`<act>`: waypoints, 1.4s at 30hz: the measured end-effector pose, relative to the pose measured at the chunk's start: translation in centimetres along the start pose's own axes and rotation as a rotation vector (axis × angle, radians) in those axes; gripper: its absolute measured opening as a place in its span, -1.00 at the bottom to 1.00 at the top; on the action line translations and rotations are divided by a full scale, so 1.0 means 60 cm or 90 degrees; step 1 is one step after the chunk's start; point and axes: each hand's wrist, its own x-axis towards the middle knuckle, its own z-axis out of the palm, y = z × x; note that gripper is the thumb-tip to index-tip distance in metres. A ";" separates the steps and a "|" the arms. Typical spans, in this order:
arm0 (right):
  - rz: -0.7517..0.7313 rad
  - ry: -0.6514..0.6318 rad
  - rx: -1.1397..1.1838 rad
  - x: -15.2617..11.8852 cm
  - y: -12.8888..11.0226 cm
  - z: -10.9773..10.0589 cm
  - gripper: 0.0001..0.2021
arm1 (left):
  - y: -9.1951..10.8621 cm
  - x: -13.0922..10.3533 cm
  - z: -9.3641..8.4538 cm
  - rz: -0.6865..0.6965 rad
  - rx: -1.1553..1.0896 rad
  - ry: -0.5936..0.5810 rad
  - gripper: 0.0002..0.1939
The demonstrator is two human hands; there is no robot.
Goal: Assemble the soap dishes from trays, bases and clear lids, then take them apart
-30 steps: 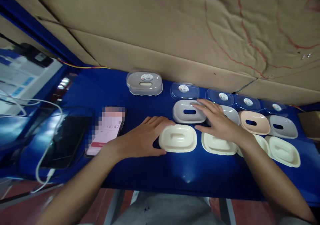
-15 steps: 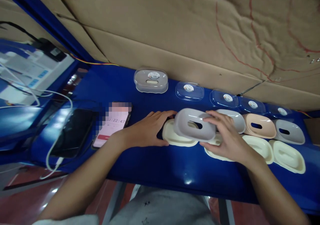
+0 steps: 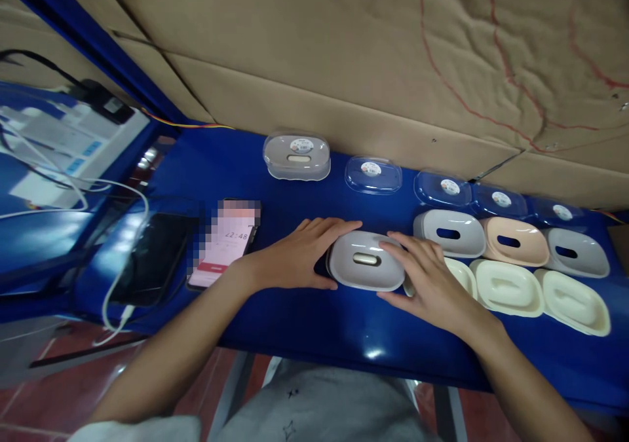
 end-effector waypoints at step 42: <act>0.099 0.055 0.030 0.171 0.110 -0.018 -0.29 | -0.015 -0.001 -0.003 -0.003 -0.008 0.080 0.11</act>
